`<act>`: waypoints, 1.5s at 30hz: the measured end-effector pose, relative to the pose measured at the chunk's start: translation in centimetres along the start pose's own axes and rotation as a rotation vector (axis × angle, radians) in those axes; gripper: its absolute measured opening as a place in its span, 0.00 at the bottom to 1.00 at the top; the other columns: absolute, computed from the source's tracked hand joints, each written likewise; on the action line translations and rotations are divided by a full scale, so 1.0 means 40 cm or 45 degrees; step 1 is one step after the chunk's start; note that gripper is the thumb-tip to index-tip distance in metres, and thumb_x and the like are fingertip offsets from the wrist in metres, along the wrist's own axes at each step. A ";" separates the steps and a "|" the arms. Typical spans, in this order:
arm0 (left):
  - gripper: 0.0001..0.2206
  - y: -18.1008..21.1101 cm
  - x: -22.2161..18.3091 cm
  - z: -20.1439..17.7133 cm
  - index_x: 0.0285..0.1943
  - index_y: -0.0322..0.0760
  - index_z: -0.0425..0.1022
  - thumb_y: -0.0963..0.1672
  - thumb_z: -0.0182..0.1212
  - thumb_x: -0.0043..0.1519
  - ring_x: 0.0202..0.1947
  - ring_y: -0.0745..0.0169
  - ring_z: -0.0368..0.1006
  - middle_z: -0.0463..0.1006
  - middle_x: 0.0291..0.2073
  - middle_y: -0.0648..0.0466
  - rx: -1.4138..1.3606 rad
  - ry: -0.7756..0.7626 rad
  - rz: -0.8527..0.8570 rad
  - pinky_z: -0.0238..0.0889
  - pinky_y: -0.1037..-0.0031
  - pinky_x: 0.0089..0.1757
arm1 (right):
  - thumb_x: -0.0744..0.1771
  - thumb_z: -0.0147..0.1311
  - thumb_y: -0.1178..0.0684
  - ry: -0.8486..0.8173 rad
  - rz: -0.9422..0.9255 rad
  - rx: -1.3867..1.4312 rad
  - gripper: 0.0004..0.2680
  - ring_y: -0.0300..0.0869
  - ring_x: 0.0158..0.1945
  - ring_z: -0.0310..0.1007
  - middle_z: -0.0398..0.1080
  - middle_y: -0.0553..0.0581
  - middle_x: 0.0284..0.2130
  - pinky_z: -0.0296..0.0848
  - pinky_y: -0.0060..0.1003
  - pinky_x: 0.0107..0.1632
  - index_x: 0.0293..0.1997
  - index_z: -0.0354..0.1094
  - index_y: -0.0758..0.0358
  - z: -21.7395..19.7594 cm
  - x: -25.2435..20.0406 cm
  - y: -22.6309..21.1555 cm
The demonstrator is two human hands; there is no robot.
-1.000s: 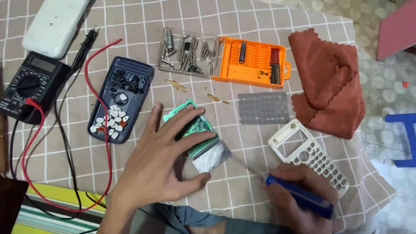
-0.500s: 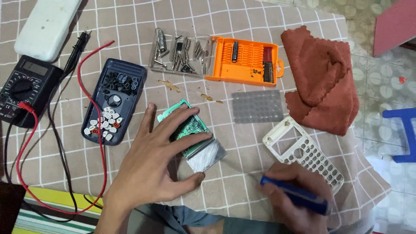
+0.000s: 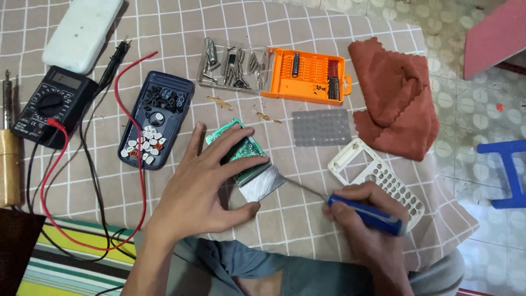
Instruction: Disassembling a digital calculator using a screwdriver to separate the circuit board and screen.
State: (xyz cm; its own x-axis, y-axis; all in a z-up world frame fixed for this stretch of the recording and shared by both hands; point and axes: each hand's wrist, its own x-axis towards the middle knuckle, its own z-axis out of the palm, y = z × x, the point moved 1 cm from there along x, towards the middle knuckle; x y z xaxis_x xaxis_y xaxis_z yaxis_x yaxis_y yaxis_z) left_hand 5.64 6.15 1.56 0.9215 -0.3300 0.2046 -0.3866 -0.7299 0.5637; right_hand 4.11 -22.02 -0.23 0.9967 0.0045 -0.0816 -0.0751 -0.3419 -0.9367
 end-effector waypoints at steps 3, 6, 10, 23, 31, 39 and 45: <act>0.33 0.001 -0.002 0.002 0.58 0.51 0.82 0.53 0.71 0.38 0.71 0.48 0.59 0.68 0.69 0.51 0.007 -0.004 0.008 0.27 0.38 0.70 | 0.57 0.60 0.60 -0.035 -0.016 0.033 0.06 0.42 0.23 0.80 0.82 0.61 0.24 0.75 0.29 0.31 0.31 0.75 0.70 -0.002 0.001 -0.007; 0.33 -0.004 -0.004 0.004 0.59 0.52 0.82 0.53 0.71 0.38 0.72 0.48 0.58 0.67 0.70 0.51 0.029 0.000 0.022 0.28 0.38 0.70 | 0.58 0.60 0.61 -0.045 -0.003 0.041 0.05 0.42 0.24 0.81 0.82 0.62 0.24 0.75 0.28 0.31 0.33 0.75 0.71 0.003 0.003 -0.009; 0.33 0.002 -0.008 0.005 0.58 0.52 0.82 0.52 0.71 0.38 0.72 0.49 0.58 0.67 0.70 0.53 0.023 0.017 0.020 0.28 0.41 0.70 | 0.59 0.59 0.65 -0.106 -0.078 0.135 0.04 0.40 0.25 0.78 0.80 0.61 0.24 0.76 0.28 0.33 0.33 0.74 0.72 0.005 -0.004 -0.010; 0.33 0.005 -0.011 0.005 0.59 0.53 0.81 0.52 0.71 0.38 0.73 0.48 0.57 0.67 0.70 0.52 0.035 0.015 0.025 0.27 0.40 0.70 | 0.60 0.60 0.61 -0.060 -0.156 0.076 0.05 0.37 0.21 0.75 0.80 0.58 0.22 0.69 0.25 0.28 0.35 0.75 0.69 0.007 0.001 -0.012; 0.34 0.008 -0.009 0.003 0.59 0.53 0.81 0.52 0.72 0.37 0.72 0.47 0.58 0.67 0.71 0.54 0.042 0.026 0.033 0.27 0.40 0.71 | 0.58 0.62 0.61 -0.119 -0.084 0.109 0.05 0.39 0.24 0.79 0.81 0.59 0.22 0.74 0.27 0.33 0.32 0.76 0.69 0.004 -0.001 -0.017; 0.33 0.012 -0.007 -0.001 0.59 0.53 0.81 0.52 0.71 0.38 0.72 0.48 0.59 0.67 0.71 0.54 0.040 0.028 0.038 0.29 0.40 0.70 | 0.60 0.63 0.60 -0.075 -0.063 0.115 0.05 0.39 0.18 0.76 0.81 0.60 0.21 0.69 0.25 0.21 0.34 0.75 0.69 0.011 0.017 -0.004; 0.33 0.015 -0.007 0.000 0.58 0.53 0.82 0.53 0.72 0.38 0.72 0.48 0.59 0.67 0.70 0.54 0.033 0.024 0.018 0.29 0.41 0.70 | 0.59 0.61 0.63 -0.088 -0.116 0.132 0.06 0.39 0.24 0.80 0.81 0.59 0.23 0.75 0.26 0.28 0.36 0.75 0.69 0.010 0.014 -0.004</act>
State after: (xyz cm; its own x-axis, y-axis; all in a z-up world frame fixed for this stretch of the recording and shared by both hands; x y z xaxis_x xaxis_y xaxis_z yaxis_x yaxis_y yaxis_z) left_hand 5.17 5.81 1.84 0.9163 -0.3292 0.2279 -0.4003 -0.7404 0.5400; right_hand 4.67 -21.61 -0.28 0.9952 0.0972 -0.0144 0.0092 -0.2379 -0.9713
